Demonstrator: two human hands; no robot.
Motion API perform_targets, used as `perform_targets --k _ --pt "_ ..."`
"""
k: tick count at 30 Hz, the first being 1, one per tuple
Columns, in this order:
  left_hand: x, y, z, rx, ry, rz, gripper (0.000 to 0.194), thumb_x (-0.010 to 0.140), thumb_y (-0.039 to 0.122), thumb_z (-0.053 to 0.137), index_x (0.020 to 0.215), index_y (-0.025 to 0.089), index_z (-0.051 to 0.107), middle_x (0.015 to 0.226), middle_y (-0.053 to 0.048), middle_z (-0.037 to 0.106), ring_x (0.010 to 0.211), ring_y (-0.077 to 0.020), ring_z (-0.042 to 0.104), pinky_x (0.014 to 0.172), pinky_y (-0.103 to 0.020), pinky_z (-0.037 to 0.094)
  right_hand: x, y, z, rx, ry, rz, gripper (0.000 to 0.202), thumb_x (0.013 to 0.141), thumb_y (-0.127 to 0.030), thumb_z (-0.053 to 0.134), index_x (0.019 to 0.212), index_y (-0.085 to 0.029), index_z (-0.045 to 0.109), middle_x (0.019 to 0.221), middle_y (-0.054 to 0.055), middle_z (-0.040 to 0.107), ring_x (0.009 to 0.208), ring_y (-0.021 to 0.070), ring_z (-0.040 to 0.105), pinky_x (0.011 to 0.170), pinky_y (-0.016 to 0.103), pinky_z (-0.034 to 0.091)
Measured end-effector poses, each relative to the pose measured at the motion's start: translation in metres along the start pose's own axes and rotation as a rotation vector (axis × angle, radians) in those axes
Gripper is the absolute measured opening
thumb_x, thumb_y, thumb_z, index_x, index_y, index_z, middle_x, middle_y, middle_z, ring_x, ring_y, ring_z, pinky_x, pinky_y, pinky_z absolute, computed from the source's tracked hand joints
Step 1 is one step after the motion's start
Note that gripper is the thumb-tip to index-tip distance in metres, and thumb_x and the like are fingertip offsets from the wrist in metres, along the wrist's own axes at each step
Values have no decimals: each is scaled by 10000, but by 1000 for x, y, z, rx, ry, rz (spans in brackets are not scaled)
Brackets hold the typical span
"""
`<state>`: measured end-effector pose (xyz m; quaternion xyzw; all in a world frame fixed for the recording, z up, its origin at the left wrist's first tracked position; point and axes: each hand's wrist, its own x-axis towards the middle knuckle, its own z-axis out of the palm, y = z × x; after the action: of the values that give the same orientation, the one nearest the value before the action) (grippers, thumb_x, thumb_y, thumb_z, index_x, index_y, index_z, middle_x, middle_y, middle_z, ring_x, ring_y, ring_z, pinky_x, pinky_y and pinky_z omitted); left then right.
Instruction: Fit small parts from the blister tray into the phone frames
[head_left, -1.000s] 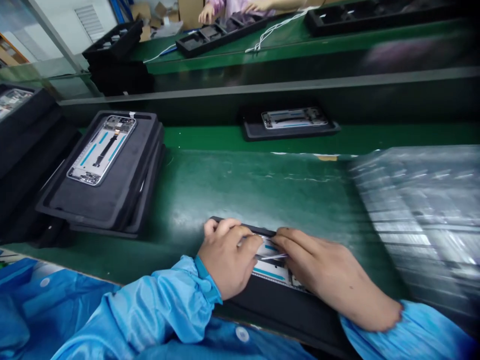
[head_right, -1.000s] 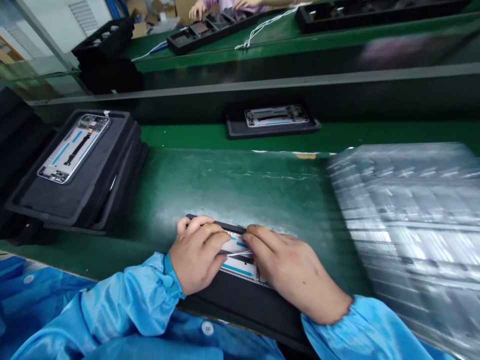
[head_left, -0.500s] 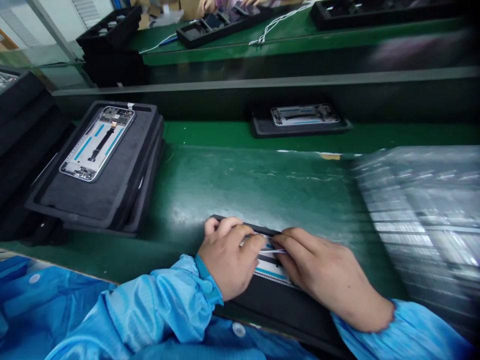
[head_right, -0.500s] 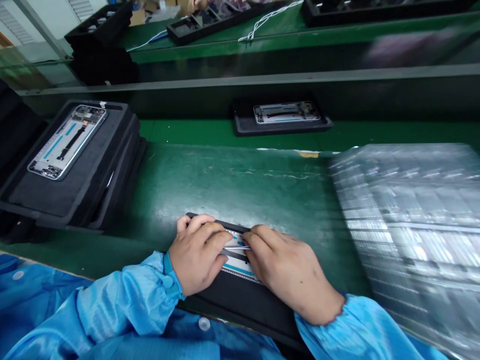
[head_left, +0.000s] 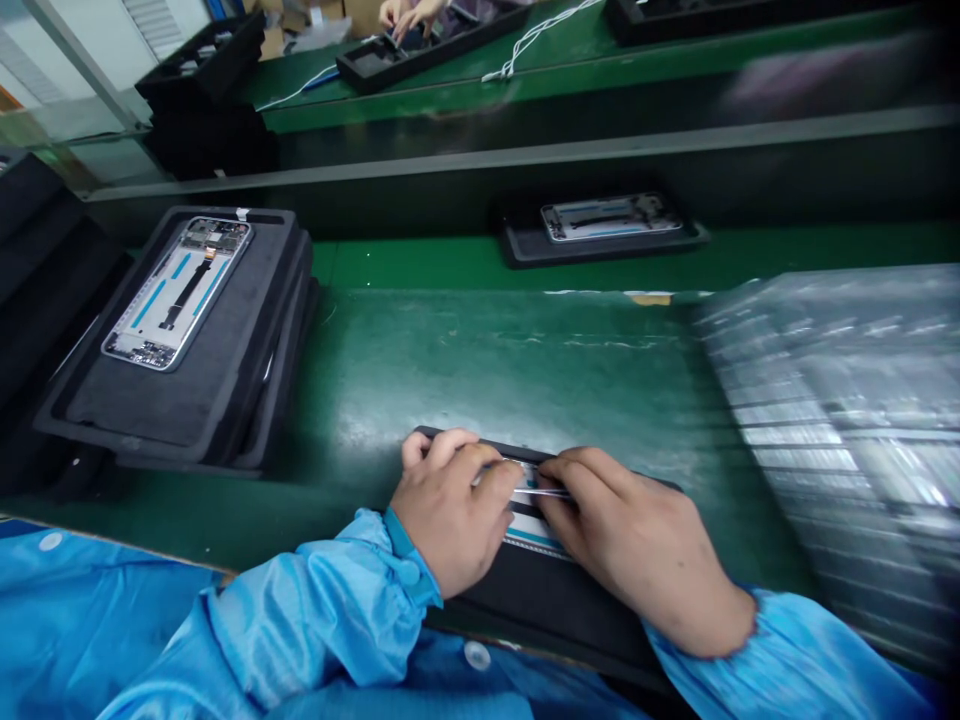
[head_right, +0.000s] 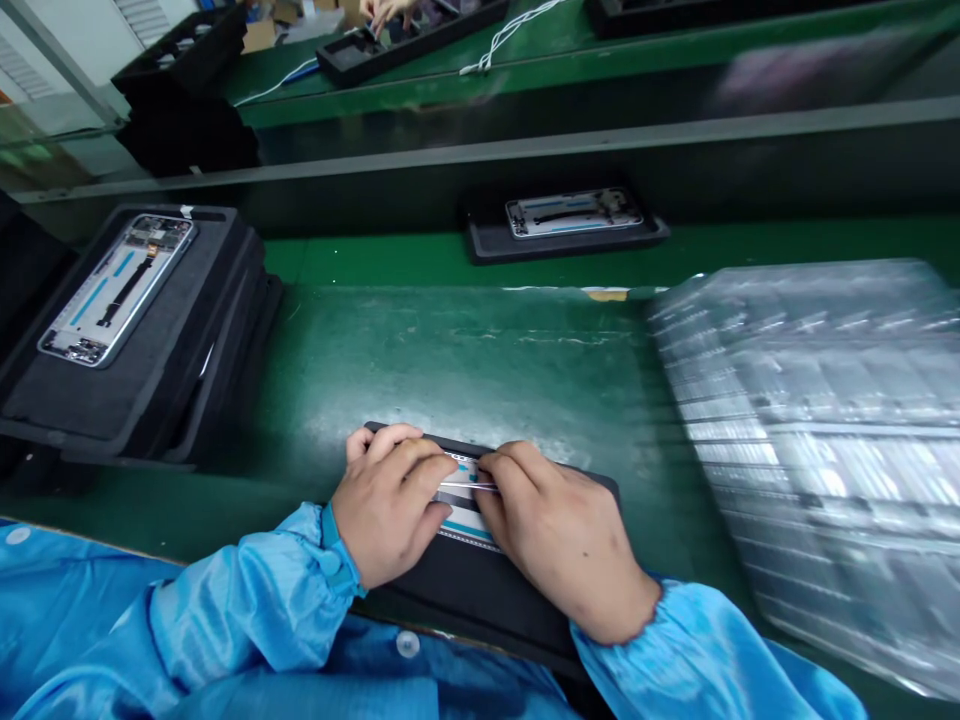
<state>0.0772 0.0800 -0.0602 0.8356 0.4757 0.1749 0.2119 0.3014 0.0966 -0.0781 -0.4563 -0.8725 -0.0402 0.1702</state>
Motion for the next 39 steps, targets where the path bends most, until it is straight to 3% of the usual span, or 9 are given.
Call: perform_targets --k 4,11,18,29,39 --pt "0 -1 0 4 3 5 351 1010 283 632 1357 241 597 1355 -89 712 1362 -341 526 1030 -575 360 0 4 -3 47 -43 22 194 1043 -249 533 1013 -186 714 926 33 738 695 154 687 582 303 484" --pt "1 -1 1 10 1 3 353 1002 286 642 1351 243 600 1352 -98 716 1343 -344 540 1010 -566 363 -15 7 -9 2 17 -115 267 1033 -195 534 1180 -170 756 1088 93 781 913 223 737 775 351 542" --pt "0 0 2 30 23 6 367 992 289 669 1349 246 594 1351 -88 716 1347 -341 537 1024 -574 358 -8 4 -4 37 56 -42 224 1055 -231 541 1063 -155 752 1001 64 778 780 170 710 726 310 530" --pt "-1 1 2 18 12 3 373 996 283 670 1358 240 588 1357 -97 714 1354 -344 536 1025 -580 360 0 12 -3 71 7 -89 216 1057 -231 525 1001 -167 723 918 35 721 699 137 653 630 290 477" --pt "1 1 2 32 27 6 356 997 282 668 1341 241 588 1341 -85 720 1341 -338 548 1010 -582 365 -10 6 -5 23 88 -135 209 1059 -191 539 1112 -148 737 1028 66 770 857 196 718 789 328 524"
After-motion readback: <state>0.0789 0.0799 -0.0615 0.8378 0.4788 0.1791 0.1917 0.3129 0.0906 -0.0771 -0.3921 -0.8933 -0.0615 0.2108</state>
